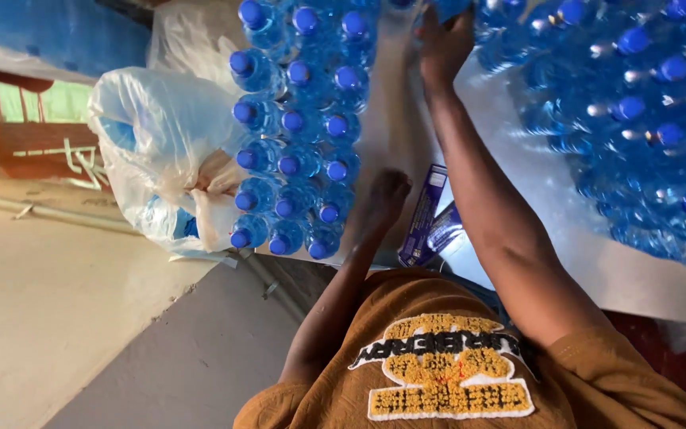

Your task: Manually applying labels to plastic water bottles and organizing them into a large stack.

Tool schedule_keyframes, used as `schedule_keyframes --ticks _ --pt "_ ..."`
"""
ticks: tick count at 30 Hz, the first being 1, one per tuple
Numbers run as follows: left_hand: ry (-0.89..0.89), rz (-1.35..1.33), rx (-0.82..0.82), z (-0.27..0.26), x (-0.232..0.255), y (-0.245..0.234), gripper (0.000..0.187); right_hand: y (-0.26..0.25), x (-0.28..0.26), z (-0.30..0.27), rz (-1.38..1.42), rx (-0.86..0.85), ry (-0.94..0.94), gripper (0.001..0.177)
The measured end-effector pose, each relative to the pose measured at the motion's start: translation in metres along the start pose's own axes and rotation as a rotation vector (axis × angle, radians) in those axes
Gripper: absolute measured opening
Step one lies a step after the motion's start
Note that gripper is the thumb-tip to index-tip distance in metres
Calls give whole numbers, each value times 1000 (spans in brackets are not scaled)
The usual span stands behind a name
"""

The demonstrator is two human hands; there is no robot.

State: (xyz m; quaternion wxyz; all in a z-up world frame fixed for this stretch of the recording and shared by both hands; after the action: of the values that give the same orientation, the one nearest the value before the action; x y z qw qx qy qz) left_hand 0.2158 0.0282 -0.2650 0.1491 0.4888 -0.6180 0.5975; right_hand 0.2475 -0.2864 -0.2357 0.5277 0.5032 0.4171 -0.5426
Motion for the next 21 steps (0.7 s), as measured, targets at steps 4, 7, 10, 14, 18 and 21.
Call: schedule_keyframes --ticks 4,7,10,14,18,21 --pt "476 498 176 -12 -9 23 19 11 43 29 -16 -12 -287 24" --pt "139 358 182 -11 -51 64 38 12 51 18 -74 -105 -199 22" --pt "531 693 129 -7 -76 84 31 11 43 17 -148 -211 -98 21" --pt "485 882 61 3 -93 96 39 -22 27 4 -272 -353 78 22" --pt "-46 44 -98 -9 -34 35 37 -121 -43 -81 -515 -667 42 16" --pt "-130 -21 -86 -19 -29 47 31 -184 -51 -131 -783 -916 165 33"
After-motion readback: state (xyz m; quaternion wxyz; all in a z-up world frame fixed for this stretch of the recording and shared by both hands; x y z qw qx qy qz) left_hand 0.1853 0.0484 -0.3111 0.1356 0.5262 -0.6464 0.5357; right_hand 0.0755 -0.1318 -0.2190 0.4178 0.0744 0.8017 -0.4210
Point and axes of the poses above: each hand's wrist, its own z-axis towards the middle knuckle, its own y-axis out of the palm, x = y × z, the point moved 3 cm from there along z, towards the middle knuckle, and after that the axes turned 12 degrees about z, right-handed, at the moved point
